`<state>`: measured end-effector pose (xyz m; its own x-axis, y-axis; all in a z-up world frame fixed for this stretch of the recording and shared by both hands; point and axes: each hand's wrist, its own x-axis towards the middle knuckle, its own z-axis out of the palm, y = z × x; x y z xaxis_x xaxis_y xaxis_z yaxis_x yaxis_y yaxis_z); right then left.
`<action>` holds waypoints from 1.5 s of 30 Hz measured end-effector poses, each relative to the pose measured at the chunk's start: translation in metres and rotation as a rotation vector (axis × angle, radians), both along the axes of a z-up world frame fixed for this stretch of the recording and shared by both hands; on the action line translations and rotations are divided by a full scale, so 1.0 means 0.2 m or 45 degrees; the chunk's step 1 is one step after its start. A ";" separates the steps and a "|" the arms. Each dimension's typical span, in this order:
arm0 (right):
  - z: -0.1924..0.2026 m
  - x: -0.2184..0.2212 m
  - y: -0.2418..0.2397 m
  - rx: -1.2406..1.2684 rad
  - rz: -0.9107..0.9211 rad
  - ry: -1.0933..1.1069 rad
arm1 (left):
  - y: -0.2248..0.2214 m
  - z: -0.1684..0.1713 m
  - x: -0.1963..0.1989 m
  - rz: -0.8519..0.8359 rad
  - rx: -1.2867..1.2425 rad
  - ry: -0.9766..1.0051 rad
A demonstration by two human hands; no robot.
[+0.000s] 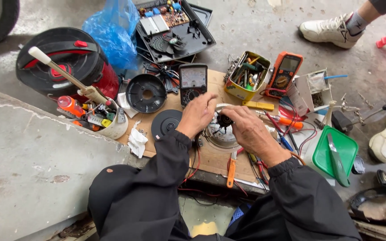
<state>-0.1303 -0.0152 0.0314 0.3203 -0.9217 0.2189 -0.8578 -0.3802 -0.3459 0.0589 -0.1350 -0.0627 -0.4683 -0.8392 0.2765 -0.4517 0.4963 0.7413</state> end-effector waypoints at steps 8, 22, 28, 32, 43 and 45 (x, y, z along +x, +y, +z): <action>-0.07 0.02 -0.01 -0.202 0.050 -0.030 | 0.25 0.30 0.00 0.281 1.387 0.754; -0.02 0.28 0.13 0.150 -0.483 -0.474 | 0.64 0.38 0.04 0.840 1.409 1.351; 0.01 0.33 0.20 0.207 -0.558 -0.847 | 0.68 0.47 0.10 0.592 0.814 0.714; 0.00 0.35 0.25 0.398 -0.655 -1.627 | 0.67 0.51 0.11 0.235 0.301 0.455; -0.18 0.22 0.27 0.538 -0.596 -2.656 | 0.46 0.51 0.13 -0.119 0.335 0.128; -0.13 0.26 0.28 0.578 -0.561 -2.623 | 0.43 0.55 0.14 -0.194 0.213 -0.032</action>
